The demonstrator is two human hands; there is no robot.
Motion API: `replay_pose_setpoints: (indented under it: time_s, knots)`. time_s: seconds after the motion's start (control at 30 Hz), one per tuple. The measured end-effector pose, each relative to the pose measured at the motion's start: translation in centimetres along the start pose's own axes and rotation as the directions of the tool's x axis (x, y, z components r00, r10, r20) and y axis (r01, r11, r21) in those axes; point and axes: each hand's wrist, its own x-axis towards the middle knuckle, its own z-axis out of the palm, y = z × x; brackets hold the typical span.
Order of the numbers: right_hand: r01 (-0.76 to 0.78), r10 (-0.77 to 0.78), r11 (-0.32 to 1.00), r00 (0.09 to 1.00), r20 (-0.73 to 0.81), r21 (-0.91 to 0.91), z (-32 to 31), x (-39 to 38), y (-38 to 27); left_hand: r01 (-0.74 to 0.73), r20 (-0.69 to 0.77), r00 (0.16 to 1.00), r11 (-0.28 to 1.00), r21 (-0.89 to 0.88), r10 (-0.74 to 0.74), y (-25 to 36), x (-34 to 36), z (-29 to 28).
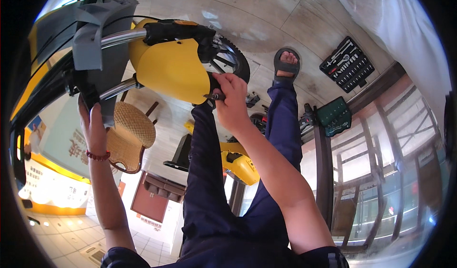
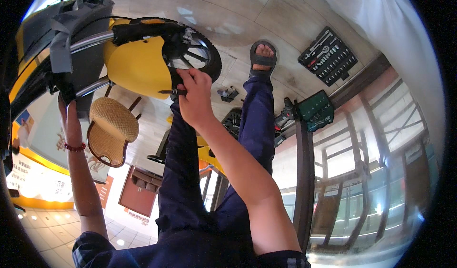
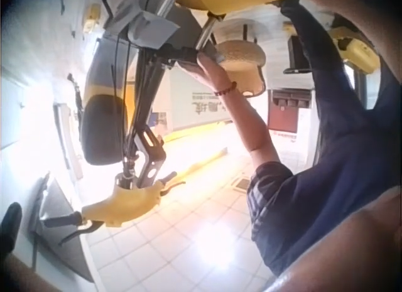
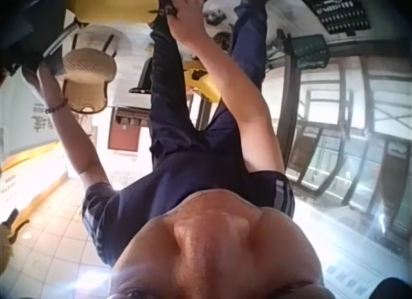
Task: The user is repairing the front fender of a yellow motorcycle.
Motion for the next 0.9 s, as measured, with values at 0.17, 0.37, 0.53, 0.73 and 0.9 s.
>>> replay_pose_setpoints:
  time_s: [0.17,0.37,0.53,0.73,0.9]
  knots:
    - [-0.038,0.037,0.999,0.999,0.034,0.025,0.7,-1.0,0.1,0.046,-0.022,0.999,0.999,0.001,-0.046,-0.4,0.0,0.0]
    - [-0.044,0.041,0.998,0.997,0.072,0.043,1.2,-1.5,0.6,0.079,-0.042,0.996,0.994,0.076,-0.076,-0.2,-0.2,-0.1]
    - [-0.052,0.045,0.996,0.994,0.099,0.072,1.4,-1.8,0.9,0.043,-0.102,0.995,0.955,0.294,-0.013,0.4,-1.0,-0.4]
    - [-0.065,0.048,0.993,0.985,0.165,0.097,2.1,-2.7,1.4,-0.459,-0.298,0.779,0.826,0.328,0.552,3.9,-8.4,1.3]
    - [-0.034,0.015,0.994,0.984,0.176,0.106,2.5,-3.2,2.2,-0.197,0.165,0.971,0.968,0.154,0.172,3.0,-9.1,10.4]
